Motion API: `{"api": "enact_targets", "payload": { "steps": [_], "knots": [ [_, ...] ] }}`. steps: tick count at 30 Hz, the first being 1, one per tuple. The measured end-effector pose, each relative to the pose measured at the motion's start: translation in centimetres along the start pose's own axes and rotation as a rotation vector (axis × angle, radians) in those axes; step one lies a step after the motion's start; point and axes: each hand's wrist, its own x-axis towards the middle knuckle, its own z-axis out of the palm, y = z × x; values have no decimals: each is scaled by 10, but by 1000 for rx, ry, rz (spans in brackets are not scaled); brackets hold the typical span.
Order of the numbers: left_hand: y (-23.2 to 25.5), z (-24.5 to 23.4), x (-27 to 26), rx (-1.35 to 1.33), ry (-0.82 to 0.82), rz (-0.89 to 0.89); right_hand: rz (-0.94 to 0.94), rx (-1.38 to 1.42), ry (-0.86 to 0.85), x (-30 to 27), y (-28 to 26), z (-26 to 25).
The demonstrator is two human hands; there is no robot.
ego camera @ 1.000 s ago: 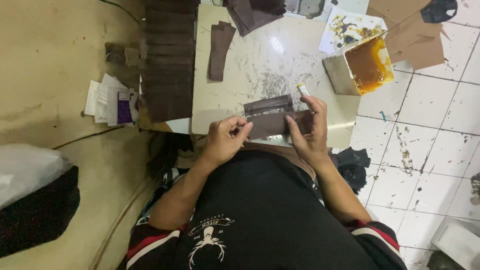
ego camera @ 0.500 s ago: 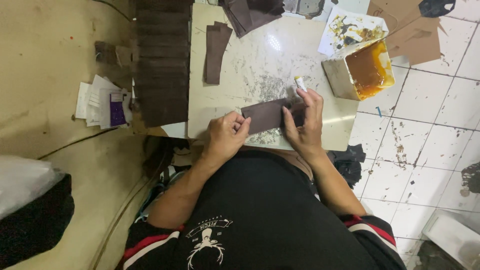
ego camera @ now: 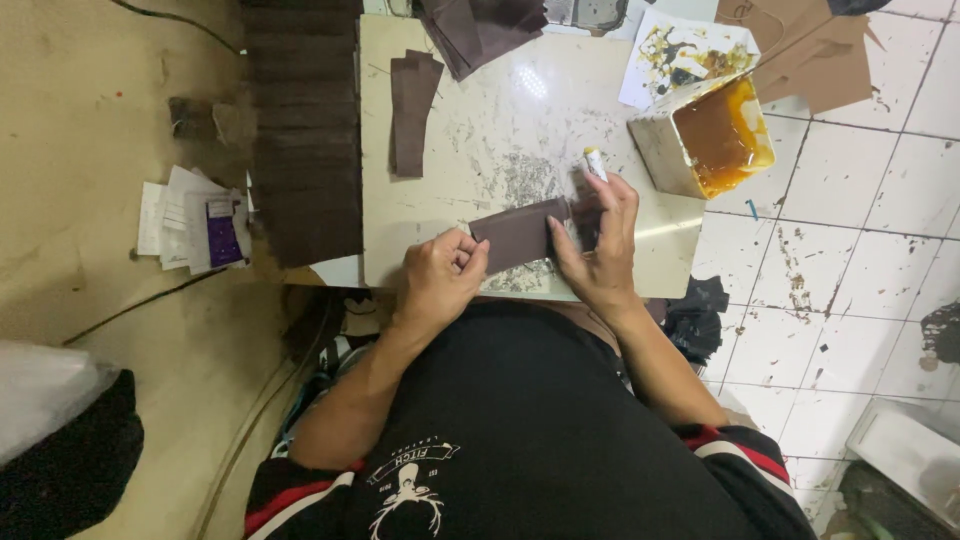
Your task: Applying adhesive to leather strips and folding the edges to create finished borders.
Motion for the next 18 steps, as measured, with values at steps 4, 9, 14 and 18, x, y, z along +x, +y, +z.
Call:
{"api": "enact_targets", "payload": {
  "steps": [4,9,14,18],
  "knots": [
    [0,-1,-1,-2,1,7,9,3,-2,1,-2,-2],
    [-2,0,0,-7,-19,-25,50,17,-20,3,-6,-4],
    [-4,-1,1,-7,-16,-21,68,23,-20,1,-3,-4],
    [-7,-1,2,6,-27,-9,62,26,-19,-1,1,-1]
  ]
}}
